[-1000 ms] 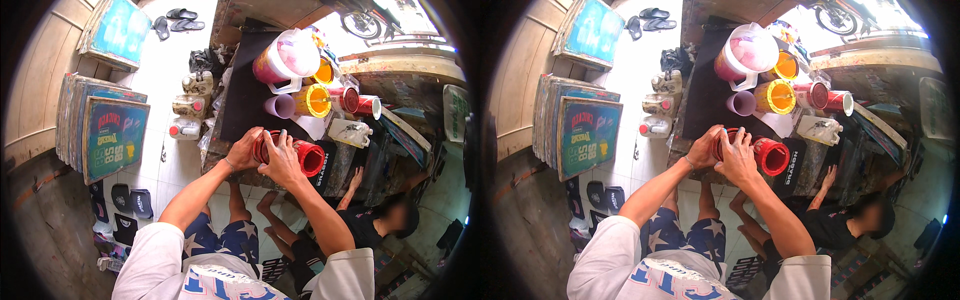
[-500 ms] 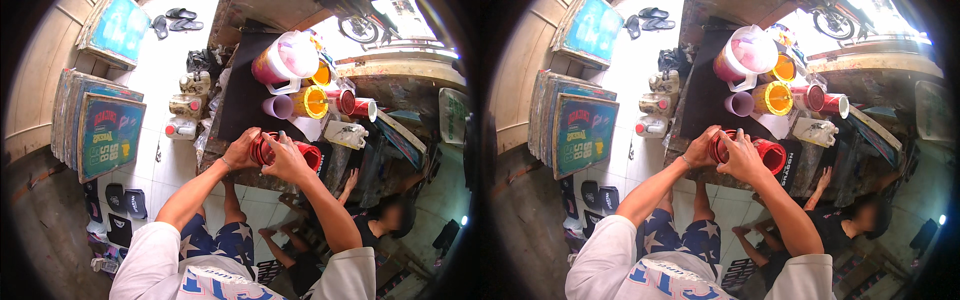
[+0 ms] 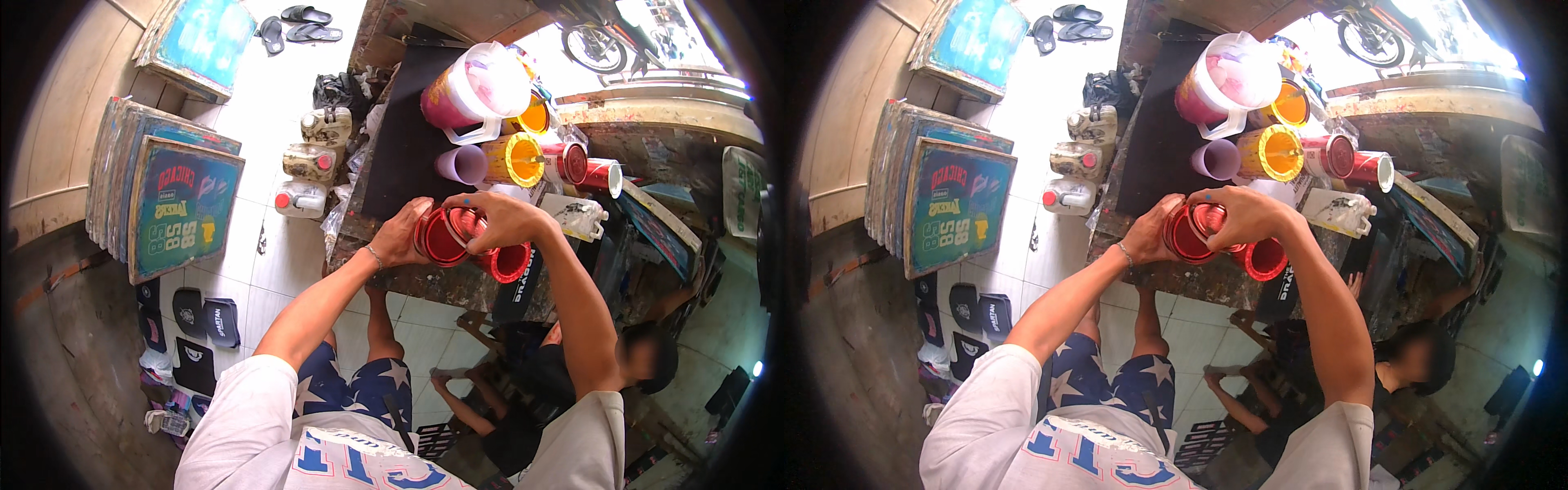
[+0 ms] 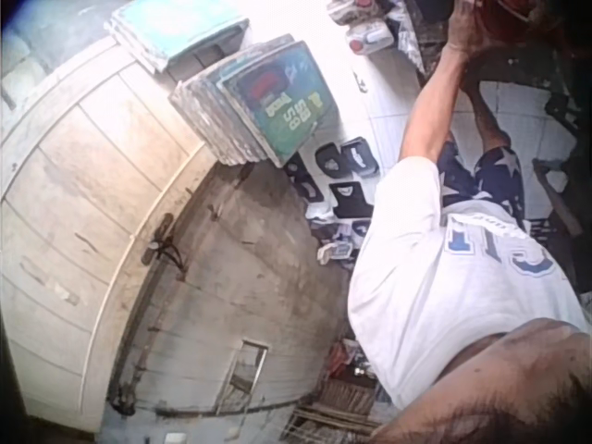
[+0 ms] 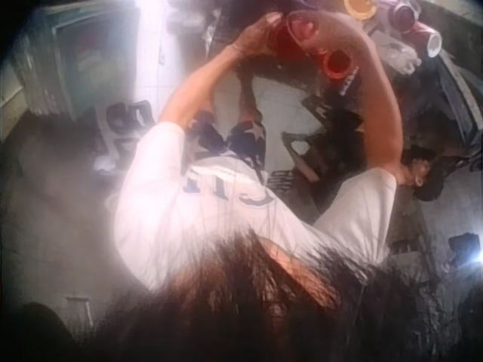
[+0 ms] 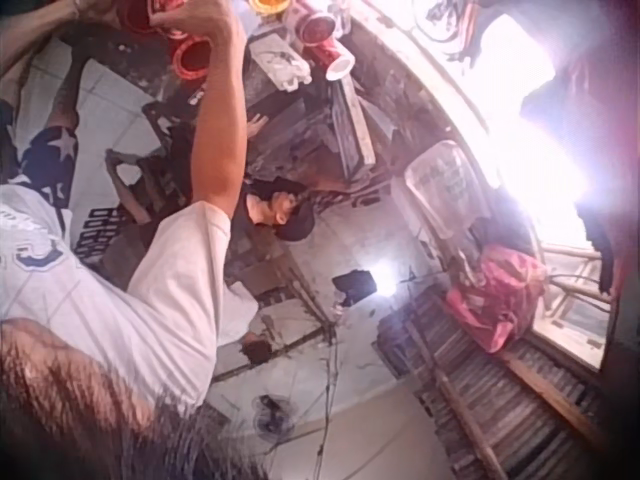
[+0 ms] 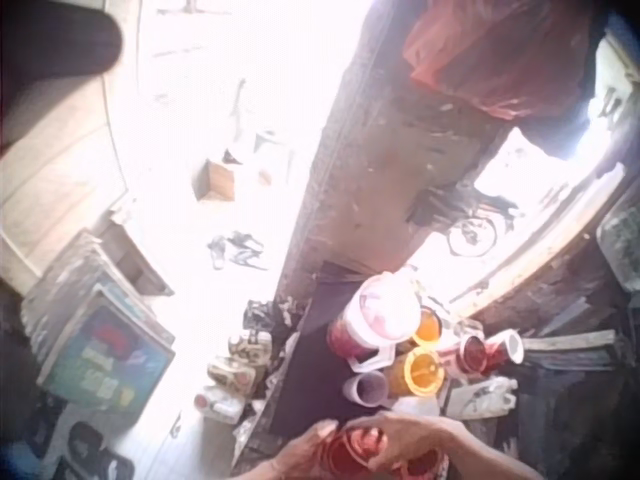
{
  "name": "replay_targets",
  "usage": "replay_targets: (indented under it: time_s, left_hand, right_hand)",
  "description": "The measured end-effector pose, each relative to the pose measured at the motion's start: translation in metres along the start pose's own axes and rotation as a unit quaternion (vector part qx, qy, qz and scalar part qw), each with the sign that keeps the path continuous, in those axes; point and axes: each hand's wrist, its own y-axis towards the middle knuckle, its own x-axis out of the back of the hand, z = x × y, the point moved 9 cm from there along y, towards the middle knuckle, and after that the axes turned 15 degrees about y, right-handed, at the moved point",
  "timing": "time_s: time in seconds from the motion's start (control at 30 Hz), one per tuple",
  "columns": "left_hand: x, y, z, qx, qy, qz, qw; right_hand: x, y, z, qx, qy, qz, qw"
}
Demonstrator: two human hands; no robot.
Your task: The person mixes red ink in a container by hand using a plastic spoon and adding liquid from a plastic bottle.
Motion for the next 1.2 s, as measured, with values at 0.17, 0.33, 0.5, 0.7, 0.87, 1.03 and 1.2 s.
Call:
replay_targets:
  time_s: [0.17, 0.33, 0.5, 0.7, 0.87, 1.03, 1.2]
  left_hand:
    - [0.002, 0.000, -0.001, 0.007, 0.000, -0.001, 1.000]
    - [0.000, 0.001, 0.000, 0.009, -0.002, 0.003, 1.000]
    - [0.002, 0.003, -0.002, -0.002, 0.026, 0.005, 1.000]
    - [0.001, 0.007, -0.008, -0.014, 0.030, 0.003, 0.999]
    - [0.001, 0.007, -0.008, -0.024, 0.044, 0.000, 0.999]
    - [0.005, 0.007, -0.007, -0.016, 0.030, -0.001, 0.999]
    - [0.001, 0.006, -0.006, -0.013, -0.010, -0.013, 1.000]
  right_hand:
    - [0.009, -0.018, -0.020, 0.020, 0.116, 0.010, 0.993]
    - [-0.007, -0.043, -0.041, 0.104, 0.410, 0.006, 0.906]
    - [-0.023, -0.069, -0.061, 0.187, 0.531, -0.084, 0.822]
    - [-0.040, -0.111, -0.064, 0.286, 0.388, -0.282, 0.830]
    - [-0.046, -0.142, -0.032, 0.340, 0.173, -0.419, 0.824]
    - [-0.058, -0.162, -0.018, 0.413, 0.132, -0.515, 0.739]
    - [-0.089, -0.155, -0.065, 0.362, 0.341, -0.570, 0.654]
